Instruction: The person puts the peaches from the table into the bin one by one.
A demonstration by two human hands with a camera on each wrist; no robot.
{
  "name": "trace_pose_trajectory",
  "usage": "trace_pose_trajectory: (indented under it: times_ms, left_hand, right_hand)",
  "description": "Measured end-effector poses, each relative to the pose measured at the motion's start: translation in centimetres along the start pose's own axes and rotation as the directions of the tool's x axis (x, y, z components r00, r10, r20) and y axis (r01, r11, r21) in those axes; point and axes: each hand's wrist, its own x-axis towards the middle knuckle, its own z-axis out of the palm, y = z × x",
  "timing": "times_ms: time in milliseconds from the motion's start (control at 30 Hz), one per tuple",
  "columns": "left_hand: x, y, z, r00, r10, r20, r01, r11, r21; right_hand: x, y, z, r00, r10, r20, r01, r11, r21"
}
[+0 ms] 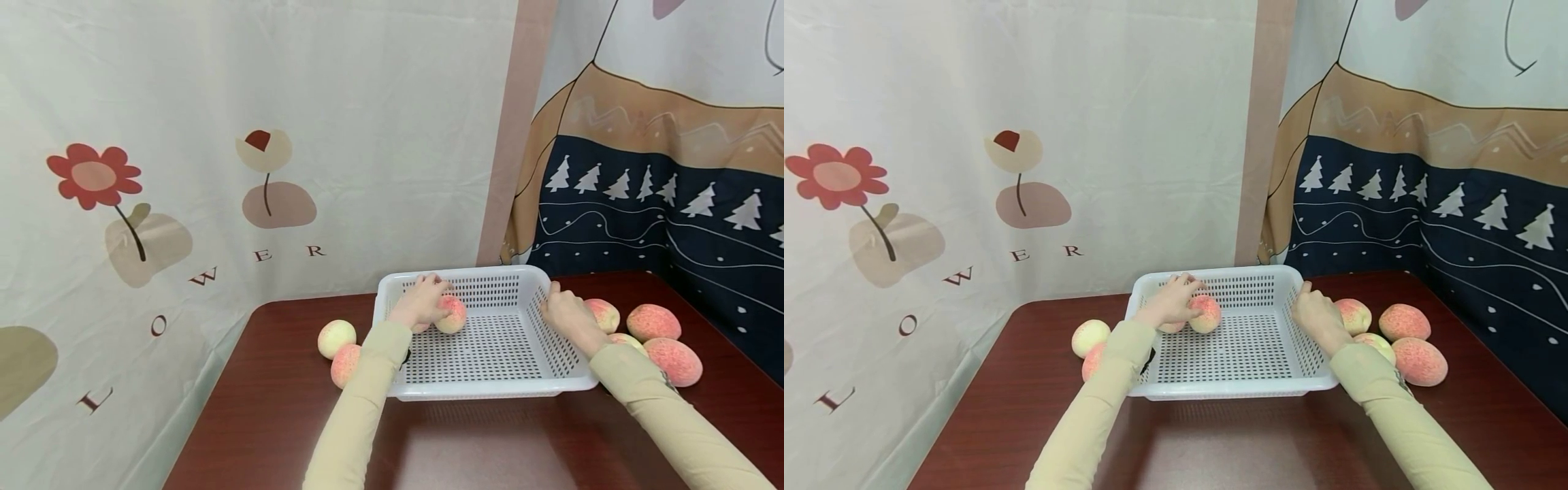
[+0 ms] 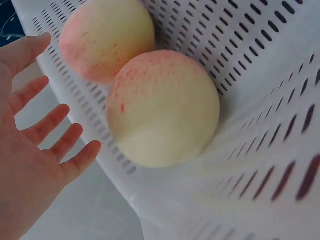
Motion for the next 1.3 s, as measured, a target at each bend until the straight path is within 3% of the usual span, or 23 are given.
trace_pose_trajectory:
  times_ms: [267, 600, 967, 1300]
  left_hand:
    - [-1.1, -1.4, -2.1, 0.997, 0.026, -0.074, -0.034, 0.994, -0.109]
    - [-3.4, -3.1, -4.6, 0.996, -0.071, -0.051, 0.064, 0.990, -0.127]
    - [-6.7, -8.0, -3.8, 0.984, -0.162, -0.079, 0.152, 0.981, -0.121]
    - [-8.9, -11.6, -2.3, 0.965, -0.262, -0.029, 0.256, 0.956, -0.142]
  right_hand:
    - [0.1, 0.1, 0.0, 1.000, -0.010, -0.002, 0.010, 1.000, -0.004]
    - [0.3, 0.0, 0.0, 1.000, 0.013, 0.012, -0.013, 1.000, 0.002]
    - [0.2, 0.1, -0.1, 1.000, 0.006, 0.019, -0.006, 1.000, 0.005]
    - [0.1, 0.1, 0.0, 1.000, -0.004, 0.016, 0.004, 1.000, 0.005]
